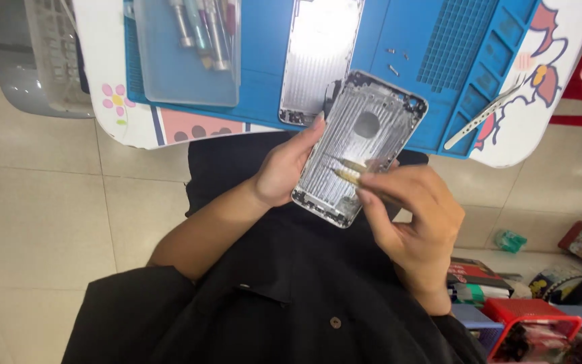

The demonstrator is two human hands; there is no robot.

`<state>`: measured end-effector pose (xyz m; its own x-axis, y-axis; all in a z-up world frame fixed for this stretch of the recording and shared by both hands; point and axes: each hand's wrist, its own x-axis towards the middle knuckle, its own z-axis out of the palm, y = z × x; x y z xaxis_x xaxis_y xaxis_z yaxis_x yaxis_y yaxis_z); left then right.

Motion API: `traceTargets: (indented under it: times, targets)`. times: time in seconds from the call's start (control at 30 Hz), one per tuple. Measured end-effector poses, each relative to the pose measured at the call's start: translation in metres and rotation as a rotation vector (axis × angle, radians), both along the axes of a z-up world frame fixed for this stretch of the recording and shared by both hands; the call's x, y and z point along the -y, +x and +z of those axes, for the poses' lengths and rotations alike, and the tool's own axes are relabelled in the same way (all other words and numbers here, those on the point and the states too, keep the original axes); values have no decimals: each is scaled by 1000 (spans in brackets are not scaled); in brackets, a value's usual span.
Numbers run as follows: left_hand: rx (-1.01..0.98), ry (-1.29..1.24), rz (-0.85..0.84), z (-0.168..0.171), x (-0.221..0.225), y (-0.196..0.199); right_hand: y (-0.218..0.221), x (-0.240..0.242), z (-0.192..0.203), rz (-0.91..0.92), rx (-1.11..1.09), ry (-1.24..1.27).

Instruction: The recorder is repairing a mobile phone, specifically working on the internal components and shell.

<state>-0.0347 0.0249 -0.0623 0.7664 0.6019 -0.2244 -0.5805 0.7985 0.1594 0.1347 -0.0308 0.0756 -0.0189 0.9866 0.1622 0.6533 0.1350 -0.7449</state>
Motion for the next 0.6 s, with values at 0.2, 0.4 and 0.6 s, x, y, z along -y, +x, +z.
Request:
traceTargets:
  times: [0.2, 0.4, 0.6]
  targets:
    - [-27, -23, -1, -3, 0, 1, -3, -3, 0, -50, 38, -86]
    - [-45, -79, -18, -9, -1, 0, -3, -12, -1, -1, 82, -131]
    - [-116, -136, -68, -13, 3, -4, -8, -11, 1, 5, 71, -217]
